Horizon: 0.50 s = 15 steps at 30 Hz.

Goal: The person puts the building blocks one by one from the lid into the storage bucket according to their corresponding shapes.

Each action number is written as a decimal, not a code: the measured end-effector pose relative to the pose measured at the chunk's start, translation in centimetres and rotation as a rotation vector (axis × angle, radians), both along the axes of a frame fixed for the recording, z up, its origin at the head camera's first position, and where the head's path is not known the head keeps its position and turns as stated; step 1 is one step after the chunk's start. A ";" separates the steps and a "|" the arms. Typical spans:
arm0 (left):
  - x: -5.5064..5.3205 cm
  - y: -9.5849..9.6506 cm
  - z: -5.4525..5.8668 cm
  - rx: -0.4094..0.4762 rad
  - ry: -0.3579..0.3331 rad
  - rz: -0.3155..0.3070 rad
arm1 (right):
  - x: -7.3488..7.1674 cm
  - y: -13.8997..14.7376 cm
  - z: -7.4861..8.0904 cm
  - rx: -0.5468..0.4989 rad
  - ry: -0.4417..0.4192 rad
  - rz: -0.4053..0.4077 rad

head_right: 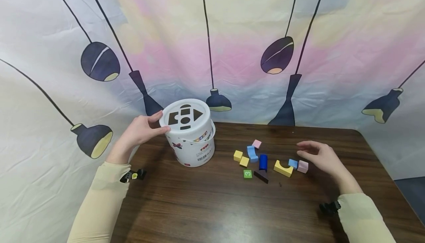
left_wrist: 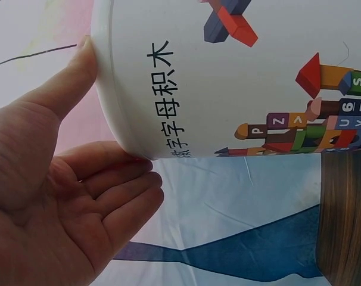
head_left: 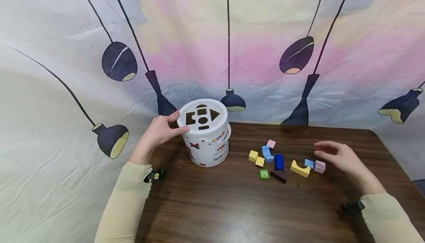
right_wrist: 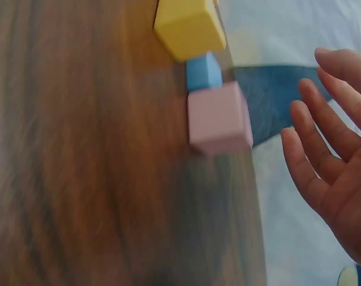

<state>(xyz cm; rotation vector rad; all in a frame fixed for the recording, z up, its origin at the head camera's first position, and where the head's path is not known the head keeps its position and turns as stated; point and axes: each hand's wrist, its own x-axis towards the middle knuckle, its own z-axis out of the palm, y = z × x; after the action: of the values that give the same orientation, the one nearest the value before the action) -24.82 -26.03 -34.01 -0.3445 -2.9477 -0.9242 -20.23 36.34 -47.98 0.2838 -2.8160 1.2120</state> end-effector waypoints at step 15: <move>0.0 0.0 -0.1 0.008 0.007 0.002 | 2.1 3.2 -2.5 0.063 -0.167 -0.031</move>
<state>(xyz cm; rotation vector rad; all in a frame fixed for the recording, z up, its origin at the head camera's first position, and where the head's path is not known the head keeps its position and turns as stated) -24.78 -26.06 -34.11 -0.3441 -2.9374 -0.9321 -18.11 39.59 -50.48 0.1473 -2.9914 1.1950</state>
